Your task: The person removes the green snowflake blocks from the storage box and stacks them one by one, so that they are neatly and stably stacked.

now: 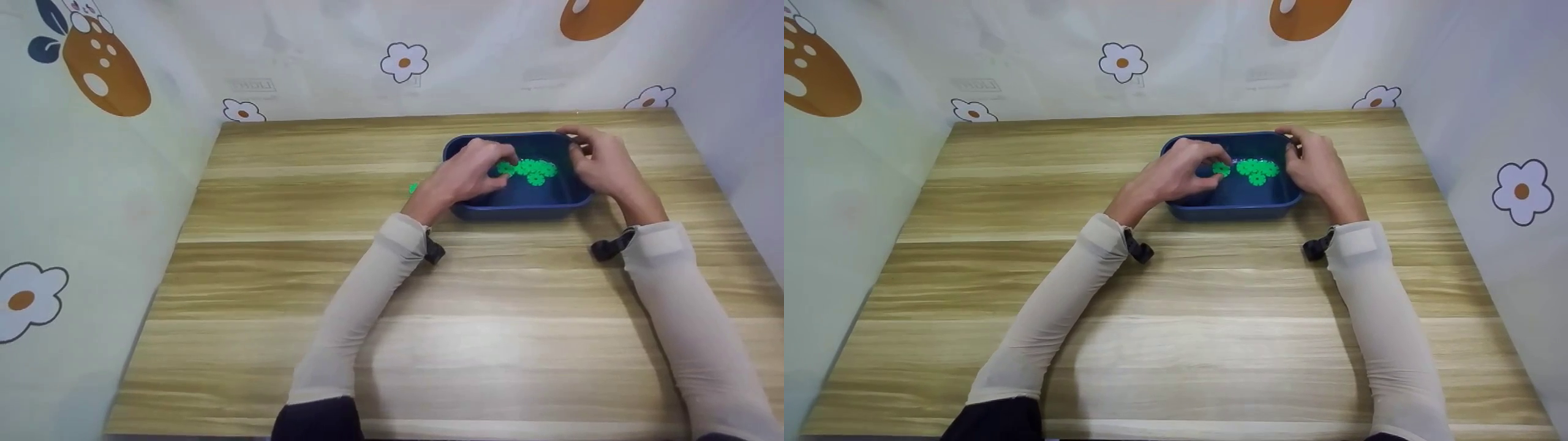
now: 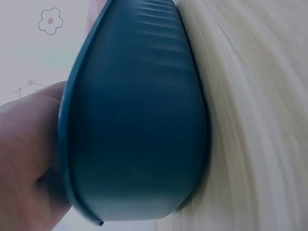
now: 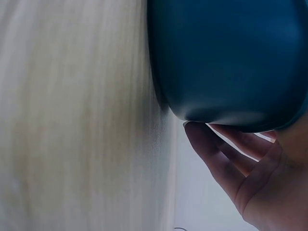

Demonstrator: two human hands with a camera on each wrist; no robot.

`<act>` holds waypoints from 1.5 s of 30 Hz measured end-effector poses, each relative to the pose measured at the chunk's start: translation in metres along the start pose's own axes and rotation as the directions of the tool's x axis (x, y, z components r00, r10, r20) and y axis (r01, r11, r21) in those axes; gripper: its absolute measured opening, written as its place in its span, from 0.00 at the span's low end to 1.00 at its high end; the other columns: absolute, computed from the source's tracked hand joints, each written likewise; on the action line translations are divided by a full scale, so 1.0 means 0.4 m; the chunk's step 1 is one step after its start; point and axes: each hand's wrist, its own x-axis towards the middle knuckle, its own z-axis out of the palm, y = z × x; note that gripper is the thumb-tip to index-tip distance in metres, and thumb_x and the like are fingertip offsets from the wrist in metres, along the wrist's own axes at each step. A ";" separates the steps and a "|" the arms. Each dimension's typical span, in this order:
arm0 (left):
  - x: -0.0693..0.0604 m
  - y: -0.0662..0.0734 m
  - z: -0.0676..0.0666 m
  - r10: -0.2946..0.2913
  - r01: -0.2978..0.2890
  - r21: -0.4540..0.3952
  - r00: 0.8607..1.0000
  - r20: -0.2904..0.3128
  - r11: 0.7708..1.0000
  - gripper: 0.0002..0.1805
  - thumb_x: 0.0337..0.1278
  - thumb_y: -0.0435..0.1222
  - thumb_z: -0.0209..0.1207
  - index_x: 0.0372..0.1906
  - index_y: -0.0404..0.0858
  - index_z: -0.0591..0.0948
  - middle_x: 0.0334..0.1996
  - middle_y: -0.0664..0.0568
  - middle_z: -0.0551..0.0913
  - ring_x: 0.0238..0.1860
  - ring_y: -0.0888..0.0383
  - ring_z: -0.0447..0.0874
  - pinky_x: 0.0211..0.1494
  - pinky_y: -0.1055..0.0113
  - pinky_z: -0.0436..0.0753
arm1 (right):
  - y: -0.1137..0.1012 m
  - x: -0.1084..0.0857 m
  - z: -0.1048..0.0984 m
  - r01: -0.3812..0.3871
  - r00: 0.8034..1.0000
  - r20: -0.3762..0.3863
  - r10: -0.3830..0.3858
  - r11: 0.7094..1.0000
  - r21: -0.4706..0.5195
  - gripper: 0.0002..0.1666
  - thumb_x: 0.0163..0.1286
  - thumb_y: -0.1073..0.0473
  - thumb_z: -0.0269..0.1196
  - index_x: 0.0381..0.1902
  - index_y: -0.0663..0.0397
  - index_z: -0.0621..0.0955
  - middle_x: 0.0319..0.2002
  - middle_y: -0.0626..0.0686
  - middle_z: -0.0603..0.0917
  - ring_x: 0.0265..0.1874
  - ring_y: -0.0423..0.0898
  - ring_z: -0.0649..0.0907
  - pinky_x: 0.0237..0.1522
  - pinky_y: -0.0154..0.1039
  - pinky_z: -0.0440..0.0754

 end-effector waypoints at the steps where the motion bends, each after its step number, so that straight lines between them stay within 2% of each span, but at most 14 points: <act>1: -0.006 0.000 -0.003 0.010 -0.010 -0.001 1.000 -0.011 1.000 0.15 0.73 0.36 0.65 0.58 0.35 0.87 0.55 0.47 0.91 0.54 0.54 0.87 0.64 0.67 0.83 | 0.000 0.000 0.000 0.004 1.000 -0.004 -0.004 1.000 0.000 0.27 0.83 0.61 0.49 0.74 0.51 0.80 0.65 0.69 0.84 0.56 0.68 0.86 0.45 0.29 0.78; 4: -0.025 -0.001 -0.010 0.030 -0.031 -0.010 0.999 -0.045 0.999 0.16 0.74 0.38 0.65 0.59 0.35 0.87 0.56 0.47 0.90 0.55 0.54 0.86 0.64 0.69 0.82 | 0.001 0.000 -0.001 0.015 1.000 -0.014 -0.015 1.000 -0.003 0.27 0.83 0.60 0.49 0.74 0.51 0.80 0.64 0.70 0.85 0.54 0.68 0.86 0.40 0.22 0.71; 9: -0.049 -0.008 -0.014 0.051 -0.053 -0.017 0.994 -0.092 0.998 0.19 0.74 0.39 0.65 0.62 0.33 0.86 0.58 0.44 0.89 0.57 0.53 0.85 0.65 0.69 0.83 | 0.001 0.000 0.000 0.023 0.999 -0.025 -0.023 1.000 0.003 0.26 0.82 0.62 0.50 0.73 0.51 0.81 0.63 0.70 0.85 0.54 0.68 0.86 0.40 0.21 0.71; 15: -0.079 -0.012 -0.027 0.004 -0.004 -0.008 0.996 -0.084 1.000 0.22 0.75 0.42 0.66 0.65 0.35 0.86 0.60 0.45 0.87 0.59 0.53 0.82 0.65 0.69 0.82 | 0.001 0.000 0.002 0.036 0.999 -0.027 -0.036 0.999 0.005 0.26 0.82 0.63 0.51 0.72 0.52 0.81 0.62 0.70 0.85 0.54 0.69 0.86 0.41 0.21 0.72; 19: -0.105 -0.016 -0.039 -0.026 0.022 -0.039 0.994 -0.106 0.999 0.22 0.75 0.42 0.66 0.66 0.37 0.86 0.60 0.46 0.86 0.59 0.54 0.82 0.65 0.71 0.81 | -0.001 -0.001 0.001 0.031 0.999 -0.026 -0.030 0.999 0.013 0.26 0.82 0.63 0.51 0.72 0.52 0.81 0.63 0.71 0.85 0.55 0.69 0.86 0.41 0.22 0.72; 23: -0.134 -0.027 -0.048 -0.035 0.021 -0.094 0.987 -0.154 0.995 0.20 0.74 0.42 0.67 0.64 0.38 0.87 0.58 0.46 0.85 0.57 0.54 0.83 0.64 0.71 0.83 | 0.001 -0.002 0.001 0.024 1.000 -0.020 -0.024 1.000 0.019 0.26 0.82 0.63 0.51 0.73 0.53 0.80 0.64 0.71 0.85 0.54 0.69 0.86 0.40 0.21 0.72; 25: -0.148 -0.034 -0.053 -0.038 0.016 -0.119 0.982 -0.183 0.993 0.20 0.74 0.42 0.67 0.63 0.38 0.87 0.57 0.46 0.85 0.54 0.54 0.84 0.62 0.67 0.86 | 0.002 -0.003 0.001 0.021 1.000 -0.016 -0.021 1.000 0.017 0.27 0.82 0.63 0.51 0.73 0.53 0.80 0.64 0.71 0.84 0.54 0.69 0.85 0.40 0.20 0.72; 30: -0.181 -0.050 -0.070 -0.032 -0.001 -0.135 0.971 -0.238 0.991 0.18 0.73 0.42 0.68 0.61 0.37 0.88 0.53 0.45 0.85 0.49 0.53 0.84 0.56 0.61 0.88 | 0.000 -0.003 0.003 0.022 1.000 -0.015 -0.021 1.000 0.018 0.27 0.82 0.63 0.50 0.73 0.52 0.80 0.63 0.70 0.85 0.54 0.68 0.86 0.39 0.20 0.72; 34: -0.208 -0.064 -0.081 -0.014 -0.018 -0.116 0.964 -0.266 0.993 0.16 0.73 0.41 0.68 0.58 0.37 0.89 0.49 0.45 0.84 0.47 0.54 0.84 0.54 0.67 0.87 | -0.001 -0.001 0.004 0.026 1.000 -0.018 -0.025 0.999 0.019 0.26 0.82 0.63 0.50 0.73 0.52 0.81 0.62 0.70 0.85 0.54 0.69 0.86 0.40 0.20 0.71; 41: -0.251 -0.098 -0.097 -0.035 -0.002 -0.128 0.958 -0.285 0.992 0.15 0.71 0.40 0.69 0.54 0.35 0.89 0.47 0.45 0.85 0.49 0.47 0.86 0.56 0.67 0.85 | -0.002 0.000 0.003 0.020 1.000 -0.013 -0.020 1.000 0.022 0.27 0.82 0.63 0.51 0.73 0.51 0.81 0.63 0.70 0.85 0.55 0.69 0.86 0.40 0.21 0.72; 45: -0.270 -0.111 -0.105 -0.073 0.035 -0.142 0.960 -0.272 0.989 0.15 0.70 0.40 0.71 0.53 0.36 0.90 0.46 0.45 0.86 0.48 0.51 0.86 0.58 0.64 0.87 | 0.000 -0.003 0.000 0.020 1.000 -0.012 -0.020 1.000 0.022 0.26 0.82 0.63 0.51 0.73 0.51 0.81 0.65 0.70 0.84 0.56 0.69 0.85 0.41 0.22 0.72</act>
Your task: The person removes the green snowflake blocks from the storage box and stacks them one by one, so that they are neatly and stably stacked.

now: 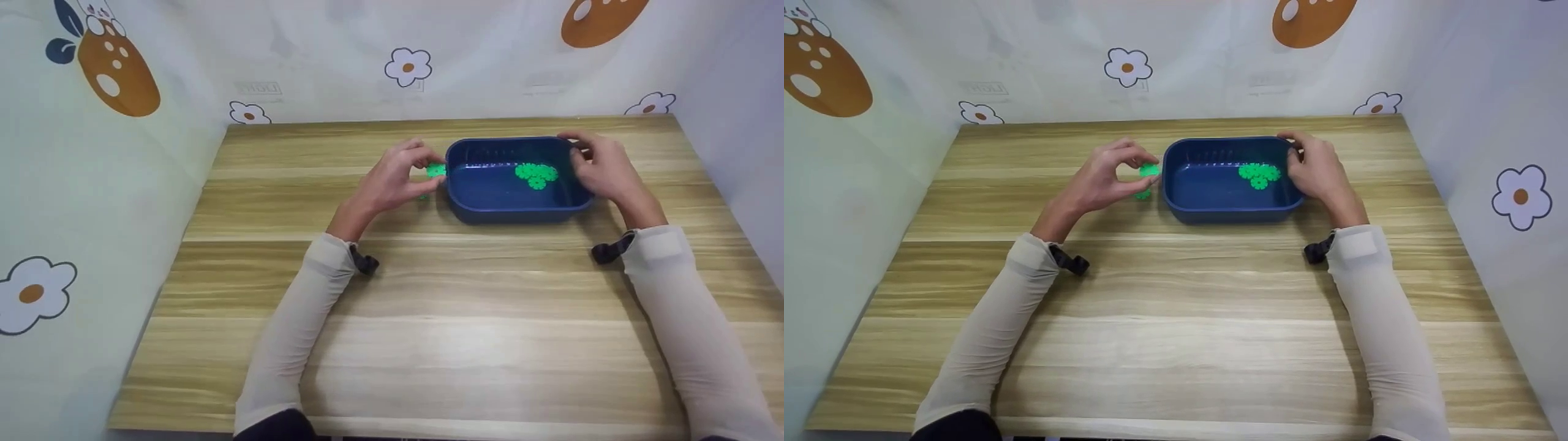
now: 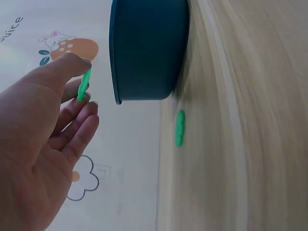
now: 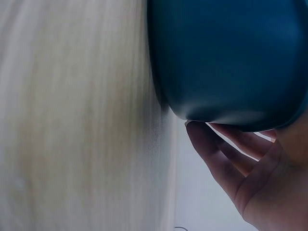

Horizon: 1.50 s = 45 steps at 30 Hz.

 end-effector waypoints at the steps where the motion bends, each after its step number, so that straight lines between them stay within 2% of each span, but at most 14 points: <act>1: -0.003 -0.004 -0.003 -0.013 0.013 -0.004 1.000 0.004 1.000 0.14 0.69 0.40 0.71 0.53 0.36 0.90 0.47 0.45 0.87 0.48 0.51 0.86 0.58 0.63 0.87 | 0.001 0.000 0.000 -0.002 1.000 0.001 0.002 1.000 -0.002 0.26 0.82 0.63 0.50 0.73 0.51 0.80 0.65 0.70 0.84 0.56 0.69 0.85 0.42 0.22 0.72; 8: -0.010 -0.030 -0.017 -0.078 0.079 -0.015 0.996 0.048 0.997 0.15 0.68 0.37 0.72 0.53 0.34 0.90 0.48 0.45 0.89 0.48 0.52 0.87 0.58 0.60 0.88 | 0.000 0.002 0.000 -0.003 1.000 0.009 0.003 1.000 -0.014 0.27 0.83 0.63 0.50 0.73 0.52 0.80 0.65 0.70 0.84 0.56 0.69 0.85 0.44 0.26 0.75; 12: -0.009 -0.045 -0.020 -0.113 0.114 -0.012 0.989 0.097 0.993 0.16 0.68 0.37 0.72 0.55 0.33 0.90 0.50 0.43 0.90 0.49 0.50 0.87 0.60 0.59 0.88 | -0.001 0.001 -0.001 -0.002 1.000 0.004 0.002 1.000 -0.022 0.26 0.83 0.63 0.50 0.73 0.51 0.80 0.64 0.70 0.84 0.55 0.69 0.85 0.43 0.27 0.74; 17: -0.007 -0.068 -0.017 -0.187 0.194 -0.015 0.964 0.189 0.981 0.17 0.70 0.33 0.70 0.59 0.30 0.88 0.55 0.43 0.91 0.51 0.50 0.87 0.63 0.60 0.87 | -0.001 0.000 -0.002 -0.008 1.000 0.002 0.008 1.000 0.003 0.27 0.83 0.63 0.50 0.74 0.52 0.80 0.62 0.72 0.85 0.54 0.69 0.85 0.39 0.21 0.72; 21: -0.008 -0.082 -0.019 -0.222 0.231 -0.009 0.943 0.246 0.973 0.19 0.70 0.32 0.69 0.62 0.31 0.86 0.56 0.43 0.90 0.53 0.51 0.87 0.66 0.59 0.86 | -0.001 -0.001 -0.002 -0.014 1.000 0.004 0.014 1.000 0.003 0.27 0.83 0.63 0.51 0.74 0.52 0.80 0.63 0.71 0.84 0.54 0.68 0.85 0.38 0.20 0.71; 26: -0.011 -0.095 -0.024 -0.238 0.246 0.004 0.931 0.276 0.969 0.19 0.71 0.33 0.70 0.63 0.33 0.86 0.56 0.45 0.90 0.56 0.52 0.87 0.68 0.57 0.85 | -0.001 0.001 -0.002 -0.007 1.000 0.001 0.007 1.000 0.003 0.27 0.82 0.63 0.51 0.74 0.53 0.79 0.64 0.71 0.84 0.54 0.68 0.85 0.40 0.20 0.71; 30: -0.012 -0.101 -0.023 -0.240 0.250 0.005 0.926 0.292 0.968 0.19 0.70 0.34 0.70 0.63 0.35 0.86 0.55 0.46 0.90 0.55 0.52 0.87 0.67 0.57 0.85 | -0.001 0.002 -0.002 -0.002 1.000 -0.003 0.002 1.000 0.009 0.27 0.82 0.64 0.52 0.74 0.53 0.80 0.62 0.72 0.85 0.54 0.69 0.85 0.40 0.20 0.71; 39: -0.013 -0.101 -0.009 -0.225 0.245 -0.023 0.920 0.322 0.969 0.19 0.70 0.33 0.71 0.62 0.35 0.86 0.52 0.48 0.91 0.52 0.54 0.87 0.62 0.58 0.87 | -0.002 -0.001 -0.002 -0.020 1.000 0.011 0.020 1.000 0.007 0.27 0.83 0.63 0.51 0.75 0.52 0.79 0.62 0.71 0.84 0.53 0.67 0.85 0.39 0.21 0.72; 45: -0.017 -0.107 -0.002 -0.212 0.229 -0.019 0.924 0.319 0.973 0.19 0.70 0.33 0.71 0.62 0.34 0.86 0.51 0.47 0.91 0.51 0.54 0.88 0.62 0.57 0.87 | 0.000 -0.001 0.002 -0.015 1.000 0.006 0.015 1.000 -0.007 0.27 0.83 0.62 0.50 0.75 0.51 0.79 0.63 0.70 0.85 0.53 0.65 0.84 0.39 0.22 0.72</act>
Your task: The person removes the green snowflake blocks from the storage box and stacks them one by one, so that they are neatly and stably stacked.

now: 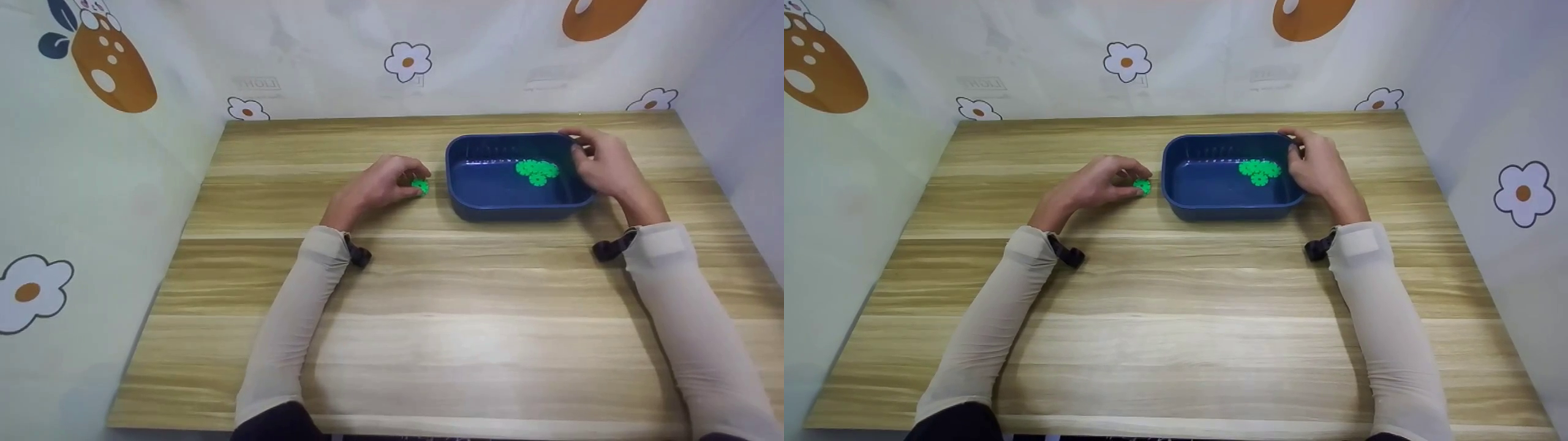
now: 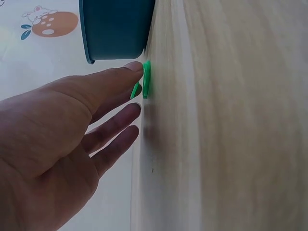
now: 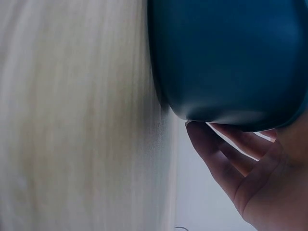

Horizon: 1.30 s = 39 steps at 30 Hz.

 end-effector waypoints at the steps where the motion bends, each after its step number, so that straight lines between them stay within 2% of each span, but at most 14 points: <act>1: 0.000 -0.001 0.001 0.003 -0.003 0.005 1.000 0.000 1.000 0.19 0.70 0.33 0.71 0.62 0.34 0.86 0.51 0.47 0.92 0.51 0.54 0.88 0.62 0.56 0.87 | 0.000 0.000 0.000 0.001 1.000 -0.002 -0.001 1.000 -0.001 0.27 0.83 0.62 0.50 0.75 0.50 0.79 0.63 0.70 0.85 0.53 0.65 0.85 0.39 0.21 0.72; 6: 0.000 -0.001 0.002 0.016 -0.016 0.019 1.000 0.007 1.000 0.18 0.71 0.34 0.70 0.62 0.34 0.87 0.51 0.46 0.92 0.51 0.54 0.88 0.62 0.56 0.87 | -0.003 -0.001 -0.001 -0.008 1.000 0.000 0.008 1.000 0.002 0.27 0.84 0.61 0.50 0.75 0.50 0.79 0.64 0.70 0.84 0.54 0.66 0.85 0.38 0.20 0.72; 17: -0.004 0.006 -0.002 -0.007 0.008 -0.024 0.999 0.035 1.000 0.21 0.70 0.34 0.71 0.64 0.34 0.85 0.54 0.47 0.91 0.54 0.54 0.88 0.64 0.58 0.87 | -0.004 -0.001 -0.003 -0.015 1.000 0.003 0.015 1.000 0.007 0.27 0.83 0.62 0.51 0.75 0.50 0.79 0.64 0.70 0.84 0.55 0.67 0.85 0.38 0.21 0.71; 26: -0.005 0.003 -0.001 -0.022 0.022 -0.017 0.999 0.031 1.000 0.21 0.69 0.33 0.71 0.65 0.36 0.85 0.58 0.48 0.91 0.58 0.55 0.89 0.68 0.59 0.85 | -0.003 -0.001 -0.003 -0.026 0.999 0.019 0.026 1.000 -0.002 0.28 0.83 0.61 0.49 0.76 0.50 0.78 0.66 0.69 0.83 0.57 0.67 0.84 0.40 0.21 0.72; 34: -0.004 0.001 0.001 0.011 -0.011 -0.004 1.000 0.020 1.000 0.20 0.69 0.33 0.71 0.63 0.34 0.86 0.58 0.47 0.91 0.60 0.55 0.90 0.69 0.60 0.85 | -0.003 -0.001 -0.001 0.010 1.000 -0.010 -0.010 1.000 0.005 0.26 0.82 0.62 0.51 0.73 0.52 0.80 0.64 0.71 0.84 0.57 0.70 0.86 0.41 0.19 0.70; 39: -0.003 0.001 0.001 0.014 -0.014 -0.002 1.000 0.011 1.000 0.20 0.69 0.34 0.71 0.62 0.34 0.86 0.57 0.46 0.91 0.58 0.54 0.90 0.68 0.59 0.86 | -0.003 0.001 -0.001 0.005 1.000 -0.005 -0.005 1.000 0.002 0.26 0.83 0.62 0.51 0.74 0.51 0.80 0.66 0.70 0.84 0.57 0.70 0.85 0.42 0.21 0.71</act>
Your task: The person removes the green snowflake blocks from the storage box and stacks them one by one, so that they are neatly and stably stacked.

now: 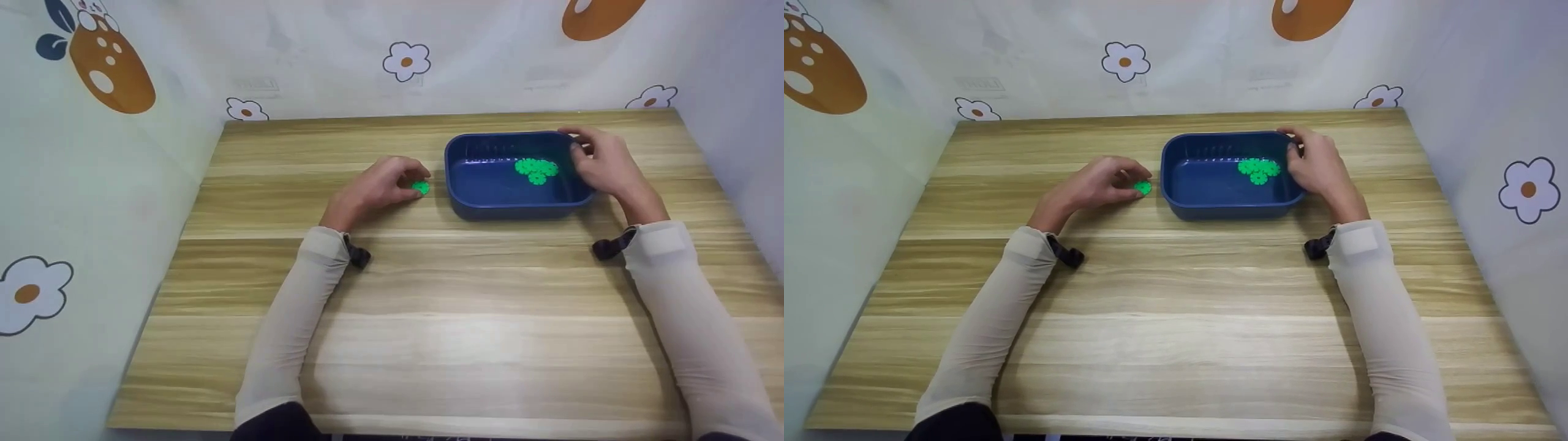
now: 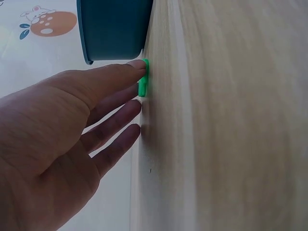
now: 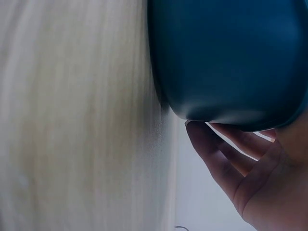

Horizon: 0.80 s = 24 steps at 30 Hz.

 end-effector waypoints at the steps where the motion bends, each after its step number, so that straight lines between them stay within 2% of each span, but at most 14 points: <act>1: 0.000 0.001 0.000 0.000 0.000 0.003 1.000 -0.005 1.000 0.20 0.69 0.34 0.71 0.62 0.34 0.86 0.57 0.46 0.91 0.58 0.53 0.90 0.67 0.58 0.86 | 0.000 0.001 0.000 0.000 1.000 0.001 0.000 1.000 0.001 0.26 0.83 0.62 0.51 0.74 0.51 0.80 0.66 0.70 0.84 0.57 0.70 0.85 0.42 0.21 0.71; 7: 0.002 0.015 -0.006 -0.007 0.011 0.049 0.997 -0.075 0.999 0.20 0.77 0.40 0.65 0.66 0.36 0.84 0.63 0.44 0.87 0.64 0.48 0.84 0.72 0.53 0.81 | 0.001 0.003 -0.001 -0.002 1.000 0.005 0.002 1.000 0.004 0.26 0.83 0.62 0.51 0.74 0.50 0.80 0.65 0.71 0.84 0.57 0.70 0.86 0.41 0.20 0.71; 11: 0.002 0.032 -0.012 0.009 0.000 0.071 0.993 -0.121 0.997 0.20 0.80 0.40 0.61 0.68 0.36 0.83 0.67 0.46 0.85 0.68 0.47 0.81 0.74 0.54 0.79 | 0.000 0.003 -0.001 -0.002 1.000 0.011 0.002 1.000 0.008 0.26 0.83 0.62 0.51 0.74 0.50 0.80 0.65 0.71 0.84 0.57 0.69 0.86 0.40 0.19 0.71; 18: 0.012 0.074 -0.009 0.101 -0.085 0.092 0.979 -0.178 0.992 0.19 0.80 0.38 0.60 0.67 0.37 0.83 0.66 0.47 0.86 0.70 0.49 0.80 0.78 0.58 0.75 | 0.002 -0.002 0.000 -0.007 1.000 0.012 0.007 1.000 -0.004 0.26 0.83 0.61 0.51 0.74 0.51 0.79 0.66 0.69 0.83 0.57 0.69 0.85 0.43 0.24 0.75; 24: 0.031 0.118 0.004 0.206 -0.181 0.130 0.954 -0.217 0.975 0.18 0.81 0.37 0.59 0.66 0.36 0.84 0.65 0.48 0.87 0.72 0.52 0.80 0.80 0.60 0.73 | 0.004 0.000 0.004 0.010 1.000 -0.012 -0.009 1.000 0.021 0.27 0.82 0.64 0.50 0.73 0.53 0.80 0.63 0.71 0.85 0.55 0.70 0.86 0.40 0.18 0.71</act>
